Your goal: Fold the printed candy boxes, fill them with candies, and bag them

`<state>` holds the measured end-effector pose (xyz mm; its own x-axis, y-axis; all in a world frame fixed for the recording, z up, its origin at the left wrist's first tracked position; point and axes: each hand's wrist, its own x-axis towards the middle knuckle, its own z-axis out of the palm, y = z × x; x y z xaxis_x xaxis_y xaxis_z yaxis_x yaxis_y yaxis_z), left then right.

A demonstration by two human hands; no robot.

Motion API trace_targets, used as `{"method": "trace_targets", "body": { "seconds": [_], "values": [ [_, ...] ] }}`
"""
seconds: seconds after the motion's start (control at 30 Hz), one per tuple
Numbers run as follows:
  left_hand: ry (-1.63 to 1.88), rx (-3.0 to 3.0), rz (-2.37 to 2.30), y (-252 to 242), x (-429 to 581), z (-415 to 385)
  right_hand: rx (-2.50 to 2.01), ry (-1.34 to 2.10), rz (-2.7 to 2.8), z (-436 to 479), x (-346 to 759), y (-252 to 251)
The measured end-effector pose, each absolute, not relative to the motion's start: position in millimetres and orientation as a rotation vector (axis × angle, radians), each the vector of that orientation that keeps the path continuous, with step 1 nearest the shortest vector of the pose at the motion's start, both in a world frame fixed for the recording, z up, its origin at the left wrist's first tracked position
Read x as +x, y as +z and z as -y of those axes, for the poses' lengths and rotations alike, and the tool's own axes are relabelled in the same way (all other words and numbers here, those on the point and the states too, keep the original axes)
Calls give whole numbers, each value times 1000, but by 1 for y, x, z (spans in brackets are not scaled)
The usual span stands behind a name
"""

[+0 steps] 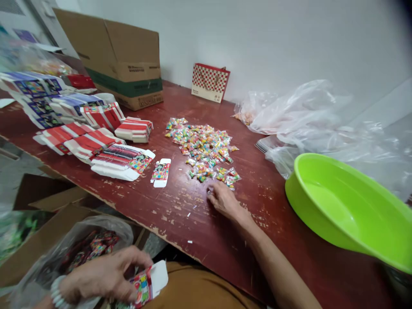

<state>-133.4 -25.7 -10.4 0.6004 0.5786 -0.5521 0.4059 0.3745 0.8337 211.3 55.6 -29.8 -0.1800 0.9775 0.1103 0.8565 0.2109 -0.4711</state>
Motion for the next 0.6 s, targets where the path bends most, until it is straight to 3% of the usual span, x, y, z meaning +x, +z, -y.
{"method": "trace_targets", "body": {
  "seconds": [0.1, 0.2, 0.37, 0.6],
  "values": [
    [122, 1257, -993, -6, -126, 21, -1639, 521, 1991, -57, 214, -34],
    [327, 1127, -1012, -1, -106, 16, -1577, 641, 1803, -52, 206, -27],
    [528, 1019, -921, 7, -60, 9, -1182, 1269, 1103, -25, 165, 9],
    [576, 1056, -837, 23, -25, 11, -1186, 1160, 1053, -7, 141, 18]
  ]
}}
